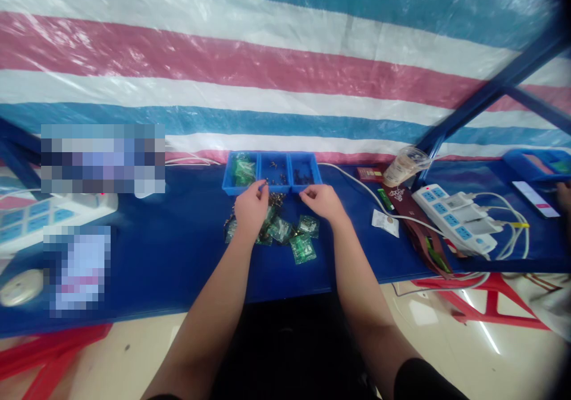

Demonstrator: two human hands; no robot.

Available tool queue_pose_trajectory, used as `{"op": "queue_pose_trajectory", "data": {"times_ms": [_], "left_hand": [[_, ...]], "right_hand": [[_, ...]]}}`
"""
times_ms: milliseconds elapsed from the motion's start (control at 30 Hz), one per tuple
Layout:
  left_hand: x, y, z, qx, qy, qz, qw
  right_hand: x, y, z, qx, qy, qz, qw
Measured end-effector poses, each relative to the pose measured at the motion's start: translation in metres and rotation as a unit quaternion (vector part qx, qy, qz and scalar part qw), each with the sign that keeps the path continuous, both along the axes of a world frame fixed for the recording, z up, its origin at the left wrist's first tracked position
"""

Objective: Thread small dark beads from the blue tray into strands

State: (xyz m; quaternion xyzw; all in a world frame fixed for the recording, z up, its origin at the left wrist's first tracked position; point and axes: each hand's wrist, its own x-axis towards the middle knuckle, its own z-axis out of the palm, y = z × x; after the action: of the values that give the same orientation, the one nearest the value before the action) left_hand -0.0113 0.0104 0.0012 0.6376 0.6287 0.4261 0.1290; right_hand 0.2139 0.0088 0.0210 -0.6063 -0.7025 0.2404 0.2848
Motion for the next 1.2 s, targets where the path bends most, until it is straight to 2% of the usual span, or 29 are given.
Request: {"op": "queue_pose_trajectory", "data": {"times_ms": [233, 533, 967, 1100, 1200], "left_hand": [[0.001, 0.001, -0.003, 0.012, 0.017, -0.001, 1.000], [0.004, -0.005, 0.003, 0.000, 0.025, -0.001, 1.000], [0.007, -0.008, 0.004, 0.008, -0.007, -0.046, 0.999], [0.007, -0.009, 0.006, 0.005, -0.008, -0.060, 0.998], [0.008, -0.010, 0.007, -0.008, -0.010, -0.102, 0.995]], "right_hand": [[0.005, 0.003, -0.006, -0.040, -0.086, 0.034, 0.995], [0.001, 0.004, -0.009, -0.040, -0.093, 0.049, 0.994], [-0.006, 0.004, -0.011, -0.026, -0.113, 0.058, 0.992], [-0.006, 0.001, -0.006, -0.027, -0.069, 0.064, 0.995], [-0.009, -0.002, 0.001, -0.027, 0.046, 0.084, 0.995]]}}
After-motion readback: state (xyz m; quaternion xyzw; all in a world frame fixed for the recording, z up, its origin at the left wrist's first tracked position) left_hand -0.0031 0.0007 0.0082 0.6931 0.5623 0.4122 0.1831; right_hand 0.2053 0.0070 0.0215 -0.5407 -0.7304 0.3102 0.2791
